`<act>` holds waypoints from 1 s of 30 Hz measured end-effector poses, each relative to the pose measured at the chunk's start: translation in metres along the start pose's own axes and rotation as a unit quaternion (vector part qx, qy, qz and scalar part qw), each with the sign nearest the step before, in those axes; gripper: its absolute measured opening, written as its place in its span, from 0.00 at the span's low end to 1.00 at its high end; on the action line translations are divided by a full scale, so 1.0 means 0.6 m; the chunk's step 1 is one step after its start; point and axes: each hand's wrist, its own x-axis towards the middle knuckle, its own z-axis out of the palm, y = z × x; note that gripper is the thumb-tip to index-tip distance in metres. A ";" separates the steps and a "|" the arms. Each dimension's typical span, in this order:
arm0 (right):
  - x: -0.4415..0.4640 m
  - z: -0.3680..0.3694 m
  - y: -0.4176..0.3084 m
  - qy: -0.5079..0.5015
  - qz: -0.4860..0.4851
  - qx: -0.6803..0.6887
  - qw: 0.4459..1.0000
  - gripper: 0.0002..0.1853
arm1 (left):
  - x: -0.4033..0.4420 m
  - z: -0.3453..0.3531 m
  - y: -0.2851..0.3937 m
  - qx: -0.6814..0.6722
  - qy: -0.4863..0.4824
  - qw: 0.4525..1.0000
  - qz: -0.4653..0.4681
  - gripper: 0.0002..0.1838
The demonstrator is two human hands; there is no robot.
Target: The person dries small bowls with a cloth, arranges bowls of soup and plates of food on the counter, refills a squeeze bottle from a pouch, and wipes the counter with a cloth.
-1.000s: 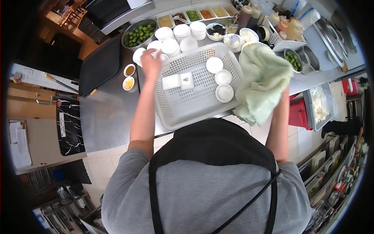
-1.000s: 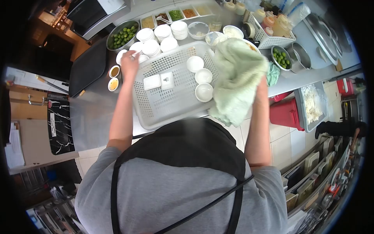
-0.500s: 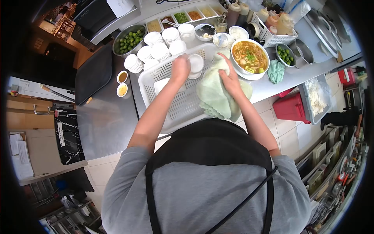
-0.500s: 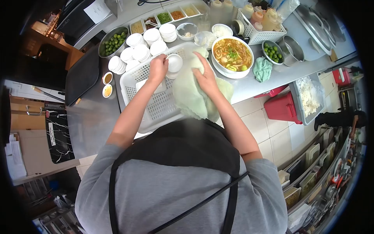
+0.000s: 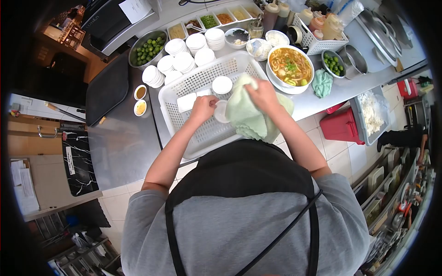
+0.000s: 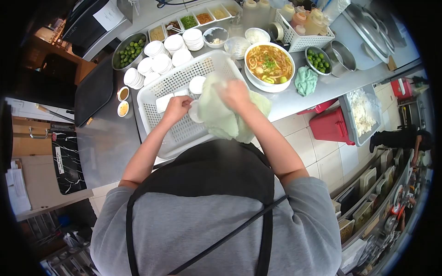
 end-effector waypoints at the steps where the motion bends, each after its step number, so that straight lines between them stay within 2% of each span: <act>1: -0.002 -0.010 0.015 0.051 0.049 0.092 0.993 0.17 | 0.000 0.003 -0.017 0.043 -0.053 0.998 0.000 0.09; 2: -0.005 -0.019 0.027 0.037 0.112 0.205 0.972 0.18 | 0.008 0.005 -0.032 0.016 -0.098 0.995 0.000 0.07; 3: -0.006 -0.022 0.034 0.033 0.112 0.207 0.971 0.18 | 0.024 0.003 -0.032 0.015 -0.098 0.995 -0.005 0.07; 5: -0.004 -0.018 0.039 0.132 0.055 0.249 0.958 0.17 | 0.064 0.001 -0.020 0.078 0.026 0.997 -0.009 0.08; 7: -0.002 -0.009 0.036 0.124 0.051 0.245 0.960 0.18 | 0.095 0.014 -0.008 0.241 0.165 0.955 0.043 0.08; 8: 0.000 -0.005 0.033 0.120 0.048 0.239 0.962 0.20 | 0.117 0.030 -0.017 0.241 0.166 0.955 0.041 0.08; 10: 0.006 0.002 0.025 0.114 0.042 0.234 0.965 0.21 | 0.145 0.062 -0.040 0.332 0.115 0.935 0.043 0.13; 13: 0.014 0.013 0.018 0.123 0.035 0.262 0.957 0.24 | 0.137 0.050 -0.004 0.293 0.141 0.945 0.043 0.11; 14: 0.019 0.014 0.019 0.116 0.001 0.242 0.963 0.25 | 0.131 0.034 0.013 0.294 0.141 0.944 0.044 0.11; 16: 0.022 0.020 0.013 0.108 -0.032 0.221 0.969 0.27 | 0.110 0.002 0.047 0.073 0.221 0.966 0.110 0.09; 17: 0.023 0.029 0.004 0.103 -0.040 0.153 0.982 0.24 | 0.096 -0.005 0.062 0.074 0.221 0.966 0.109 0.09; 18: 0.024 0.035 -0.003 0.097 -0.050 0.085 0.990 0.22 | 0.079 -0.007 0.078 -0.028 0.190 0.980 0.053 0.08; 19: 0.029 0.035 -0.002 0.094 -0.053 0.086 0.990 0.22 | 0.062 -0.010 0.094 -0.130 0.159 0.979 -0.003 0.08; 21: 0.041 0.032 0.000 -0.002 0.016 -0.036 0.999 0.25 | 0.034 -0.012 0.104 -0.105 0.158 0.982 -0.008 0.08; 22: 0.040 0.034 -0.004 0.014 0.004 -0.071 0.997 0.21 | 0.026 -0.007 0.094 -0.112 0.158 0.981 -0.004 0.08; 23: 0.036 0.034 -0.008 0.010 0.003 -0.070 0.997 0.21 | 0.019 -0.003 0.085 -0.121 0.158 0.980 -0.001 0.08; 25: 0.029 0.029 -0.017 -0.074 -0.008 -0.124 0.990 0.19 | 0.015 -0.008 0.068 -0.092 0.145 0.985 -0.005 0.08; 27: 0.016 0.019 -0.019 -0.044 -0.027 -0.093 0.994 0.18 | 0.012 -0.016 0.033 -0.062 0.130 0.990 -0.010 0.08; 28: 0.011 0.009 -0.014 -0.010 -0.044 -0.064 0.997 0.17 | 0.014 -0.019 0.009 -0.004 0.075 0.997 -0.015 0.07; 30: 0.002 -0.036 0.012 -0.009 0.032 0.139 0.990 0.15 | 0.014 -0.026 -0.024 0.064 -0.047 0.995 -0.055 0.06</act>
